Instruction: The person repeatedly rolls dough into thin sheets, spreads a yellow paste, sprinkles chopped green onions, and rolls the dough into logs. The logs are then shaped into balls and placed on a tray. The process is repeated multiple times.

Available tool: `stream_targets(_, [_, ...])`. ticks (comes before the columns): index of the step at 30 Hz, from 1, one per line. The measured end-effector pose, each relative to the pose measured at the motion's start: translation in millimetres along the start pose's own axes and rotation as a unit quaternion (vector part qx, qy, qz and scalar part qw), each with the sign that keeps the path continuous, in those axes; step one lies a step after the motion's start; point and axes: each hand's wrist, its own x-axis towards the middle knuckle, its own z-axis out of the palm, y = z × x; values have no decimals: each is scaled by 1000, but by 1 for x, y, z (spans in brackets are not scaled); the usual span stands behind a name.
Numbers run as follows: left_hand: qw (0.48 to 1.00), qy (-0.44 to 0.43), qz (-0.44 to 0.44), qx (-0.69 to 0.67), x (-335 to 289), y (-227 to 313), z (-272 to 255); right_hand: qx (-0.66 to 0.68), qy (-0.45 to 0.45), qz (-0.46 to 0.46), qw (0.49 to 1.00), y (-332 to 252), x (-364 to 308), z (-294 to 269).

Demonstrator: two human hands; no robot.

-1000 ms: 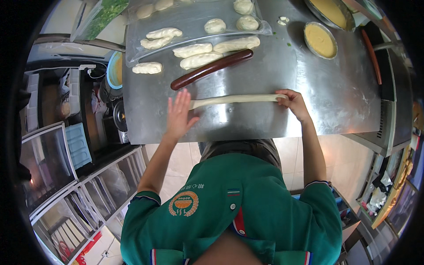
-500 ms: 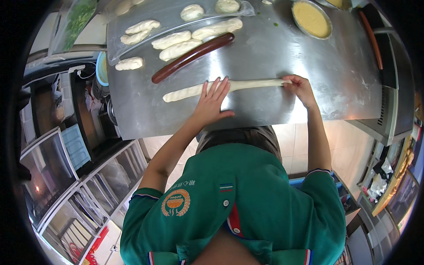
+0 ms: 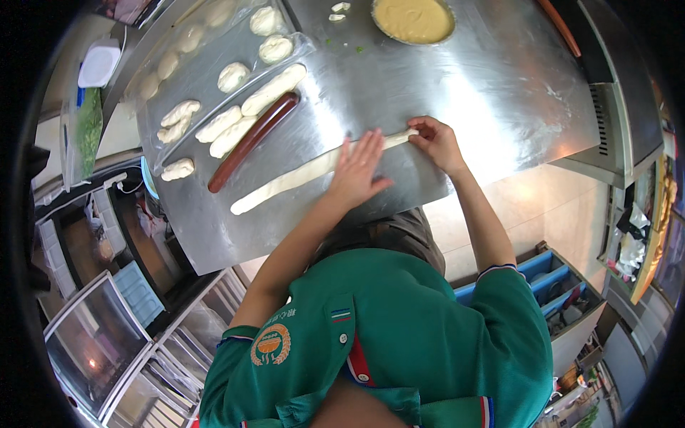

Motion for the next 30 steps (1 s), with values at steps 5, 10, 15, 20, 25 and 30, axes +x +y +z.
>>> stream_targets(5, [998, 46, 42, 3, 39, 28, 6, -165, 48, -67, 983, 3, -4, -9])
stream_targets(10, [999, -22, 45, 8, 64, 41, 14, -271, 72, -78, 957, -4, -2, -17])
stream_targets(15, [999, 3, 17, 34, 65, 50, 22, -431, 50, -207, 877, -11, 18, -56])
stream_targets(20, [998, 1, -13, -69, 67, 53, 13, -417, 250, -166, 858, -14, 14, -89])
stream_targets(25, [987, 49, -33, -150, 34, 15, -21, -280, 175, -306, 893, -54, 63, -6])
stream_targets(30, [977, 92, -178, -75, -91, -63, -59, -295, 160, -386, 859, -98, 223, 84])
